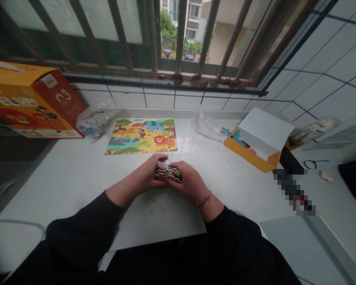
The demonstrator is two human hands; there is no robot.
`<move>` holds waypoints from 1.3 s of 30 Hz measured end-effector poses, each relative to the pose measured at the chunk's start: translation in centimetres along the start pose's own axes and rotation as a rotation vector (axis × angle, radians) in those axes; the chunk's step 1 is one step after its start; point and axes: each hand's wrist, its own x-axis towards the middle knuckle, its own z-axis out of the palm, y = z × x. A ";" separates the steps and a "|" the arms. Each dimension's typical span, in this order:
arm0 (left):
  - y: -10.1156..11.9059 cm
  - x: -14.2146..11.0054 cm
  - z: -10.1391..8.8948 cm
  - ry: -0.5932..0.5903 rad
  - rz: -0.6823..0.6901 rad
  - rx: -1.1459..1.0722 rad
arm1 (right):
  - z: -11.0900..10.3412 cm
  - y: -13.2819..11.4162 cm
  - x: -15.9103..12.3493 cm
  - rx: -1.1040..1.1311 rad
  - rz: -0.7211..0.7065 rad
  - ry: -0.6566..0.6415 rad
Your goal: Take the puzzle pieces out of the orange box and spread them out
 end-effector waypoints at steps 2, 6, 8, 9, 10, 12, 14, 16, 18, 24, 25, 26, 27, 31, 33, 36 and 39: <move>-0.1 -0.1 -1.2 -0.020 -0.047 0.020 | -0.1 0.0 -0.1 -0.013 0.001 0.014; 0.4 0.0 -3.0 -0.113 -0.159 0.112 | -0.1 0.0 -0.1 -0.036 0.007 0.046; 0.8 0.1 -2.9 -0.131 -0.193 0.118 | 0.1 0.0 0.0 -0.039 0.000 0.071; 1.0 0.2 -2.7 -0.130 -0.195 0.101 | 0.2 -0.1 0.1 -0.038 -0.006 0.077; 1.1 0.2 -2.3 -0.124 -0.189 0.077 | 0.4 -0.1 0.1 -0.038 -0.008 0.080; 1.2 0.3 -1.7 -0.110 -0.168 0.033 | 0.6 -0.3 0.3 -0.038 -0.006 0.085; 1.3 0.2 -1.5 -0.097 -0.166 0.008 | 0.9 -0.4 0.4 -0.041 0.003 0.099; 1.5 0.0 -2.0 -0.093 -0.198 -0.003 | 0.9 -0.4 0.4 -0.046 0.015 0.119; 1.8 -0.3 -3.1 -0.110 -0.240 0.025 | 0.8 -0.3 0.3 -0.056 0.035 0.142; 2.7 -1.2 -5.1 -0.396 -0.140 0.168 | 0.0 0.0 -0.2 -0.061 0.117 0.237; 2.7 -1.3 -5.0 -0.417 -0.118 0.163 | 0.0 0.0 -0.3 -0.055 0.124 0.245; 2.6 -1.4 -4.8 -0.426 -0.103 0.158 | 0.0 0.1 -0.3 -0.050 0.129 0.250; 2.5 -1.5 -4.6 -0.430 -0.093 0.154 | 0.1 0.1 -0.3 -0.048 0.129 0.255; 2.4 -1.7 -3.6 -0.410 -0.121 0.116 | 0.4 0.6 -0.3 -0.052 0.107 0.252; 2.5 -1.6 -3.0 -0.385 -0.157 0.095 | 0.5 0.9 -0.3 -0.054 0.083 0.243; 2.6 -1.0 -1.7 -0.305 -0.180 0.093 | 0.5 1.3 -0.3 -0.058 0.038 0.203; 2.6 -0.4 -0.7 -0.204 -0.192 0.105 | 0.5 1.4 -0.3 -0.066 0.010 0.163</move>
